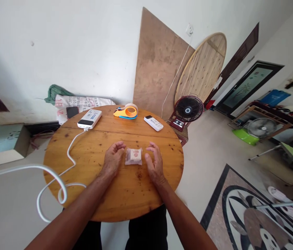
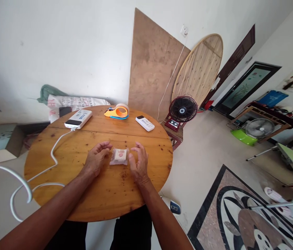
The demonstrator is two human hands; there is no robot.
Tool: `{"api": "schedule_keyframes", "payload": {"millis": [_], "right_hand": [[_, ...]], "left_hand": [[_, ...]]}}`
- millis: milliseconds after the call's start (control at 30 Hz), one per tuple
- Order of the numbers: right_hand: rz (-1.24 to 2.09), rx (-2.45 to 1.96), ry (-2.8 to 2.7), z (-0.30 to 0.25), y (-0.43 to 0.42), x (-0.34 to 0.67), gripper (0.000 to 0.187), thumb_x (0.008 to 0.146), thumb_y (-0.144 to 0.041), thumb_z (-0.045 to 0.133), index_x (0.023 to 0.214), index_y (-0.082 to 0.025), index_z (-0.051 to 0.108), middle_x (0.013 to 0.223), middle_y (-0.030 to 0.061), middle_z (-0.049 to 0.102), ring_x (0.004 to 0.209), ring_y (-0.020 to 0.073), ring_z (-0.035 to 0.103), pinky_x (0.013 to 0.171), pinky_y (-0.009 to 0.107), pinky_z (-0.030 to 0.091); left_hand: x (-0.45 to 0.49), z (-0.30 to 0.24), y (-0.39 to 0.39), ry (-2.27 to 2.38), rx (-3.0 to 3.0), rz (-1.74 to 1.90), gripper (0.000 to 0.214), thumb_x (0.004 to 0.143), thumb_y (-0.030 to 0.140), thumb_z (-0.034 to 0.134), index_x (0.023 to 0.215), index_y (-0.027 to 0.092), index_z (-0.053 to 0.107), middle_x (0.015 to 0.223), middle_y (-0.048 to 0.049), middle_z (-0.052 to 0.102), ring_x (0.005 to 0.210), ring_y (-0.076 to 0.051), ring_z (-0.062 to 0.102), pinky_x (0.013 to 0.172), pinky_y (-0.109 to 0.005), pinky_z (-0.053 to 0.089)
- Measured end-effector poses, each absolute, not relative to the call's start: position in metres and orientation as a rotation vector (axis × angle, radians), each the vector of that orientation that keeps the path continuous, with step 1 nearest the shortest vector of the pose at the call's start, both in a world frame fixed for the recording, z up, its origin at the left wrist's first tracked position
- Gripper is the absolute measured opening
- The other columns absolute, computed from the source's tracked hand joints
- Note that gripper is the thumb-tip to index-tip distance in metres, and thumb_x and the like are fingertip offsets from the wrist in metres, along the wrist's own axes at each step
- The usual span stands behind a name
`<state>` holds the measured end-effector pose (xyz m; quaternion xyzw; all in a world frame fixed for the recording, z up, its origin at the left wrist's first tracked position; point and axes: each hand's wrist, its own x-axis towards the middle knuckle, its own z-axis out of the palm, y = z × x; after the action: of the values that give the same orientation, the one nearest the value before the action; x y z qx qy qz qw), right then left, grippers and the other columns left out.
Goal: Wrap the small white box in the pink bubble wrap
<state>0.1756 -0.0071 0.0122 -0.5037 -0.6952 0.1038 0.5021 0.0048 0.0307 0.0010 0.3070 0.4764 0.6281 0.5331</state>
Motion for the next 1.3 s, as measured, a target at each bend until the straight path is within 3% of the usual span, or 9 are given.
{"api": "schedule_keyframes", "payload": {"millis": [233,533,767,933,1100,1300], "right_hand": [[0.271,-1.260,-1.676,0.011,-0.005,0.174,0.019,0.089,-0.024,0.043,0.102,-0.021,0.056,0.130,0.0086,0.050,0.124,0.0210,0.044,0.103,0.039,0.030],[0.293,-1.221,-1.706,0.008,-0.002,0.174,0.021,0.082,-0.023,0.053,0.103,-0.021,0.056,0.130,0.0086,0.050,0.124,0.0220,0.044,0.104,0.038,0.032],[0.338,-1.220,-1.692,0.007,0.000,0.174,0.030,0.079,-0.023,0.055,0.109,-0.021,0.056,0.130,0.0095,0.050,0.124,0.0233,0.045,0.105,0.039,0.032],[0.413,-1.233,-1.629,0.007,0.001,0.173,0.028,0.080,-0.025,0.055,0.108,-0.021,0.057,0.129,0.0086,0.052,0.123,0.0224,0.045,0.106,0.039,0.032],[0.733,-1.337,-1.361,0.006,0.012,0.177,0.027,0.080,-0.032,0.055,0.104,-0.019,0.059,0.112,0.0078,0.061,0.105,0.0206,0.056,0.094,0.036,0.044],[0.979,-1.423,-1.462,0.033,0.050,0.181,0.030,0.070,-0.033,0.062,0.095,-0.017,0.065,0.099,0.0048,0.066,0.089,0.0177,0.058,0.079,0.030,0.047]], "left_hand": [[0.004,-0.001,0.031,1.148,0.767,1.485,0.041,0.055,0.030,0.068,0.092,0.014,0.062,0.087,-0.0043,0.067,0.079,-0.015,0.059,0.072,-0.028,0.046],[0.007,0.009,0.027,1.148,0.771,1.445,0.041,0.053,0.029,0.067,0.091,0.015,0.061,0.089,-0.0050,0.066,0.078,-0.016,0.059,0.072,-0.029,0.049],[0.008,0.009,0.026,1.147,0.797,1.436,0.040,0.054,0.030,0.066,0.090,0.015,0.060,0.094,-0.0057,0.065,0.085,-0.017,0.061,0.079,-0.031,0.049],[0.006,0.001,0.024,1.258,1.025,1.377,0.041,0.063,0.035,0.064,0.099,0.016,0.061,0.088,-0.0035,0.065,0.069,-0.016,0.059,0.063,-0.028,0.048],[0.006,0.001,0.020,1.397,1.318,1.426,0.025,0.067,0.036,0.062,0.085,0.019,0.065,0.082,-0.0022,0.062,0.070,-0.016,0.056,0.063,-0.027,0.046],[0.007,0.002,0.017,1.420,1.419,1.395,0.024,0.066,0.038,0.064,0.080,0.019,0.065,0.077,-0.0011,0.059,0.068,-0.015,0.053,0.066,-0.028,0.044]]}}
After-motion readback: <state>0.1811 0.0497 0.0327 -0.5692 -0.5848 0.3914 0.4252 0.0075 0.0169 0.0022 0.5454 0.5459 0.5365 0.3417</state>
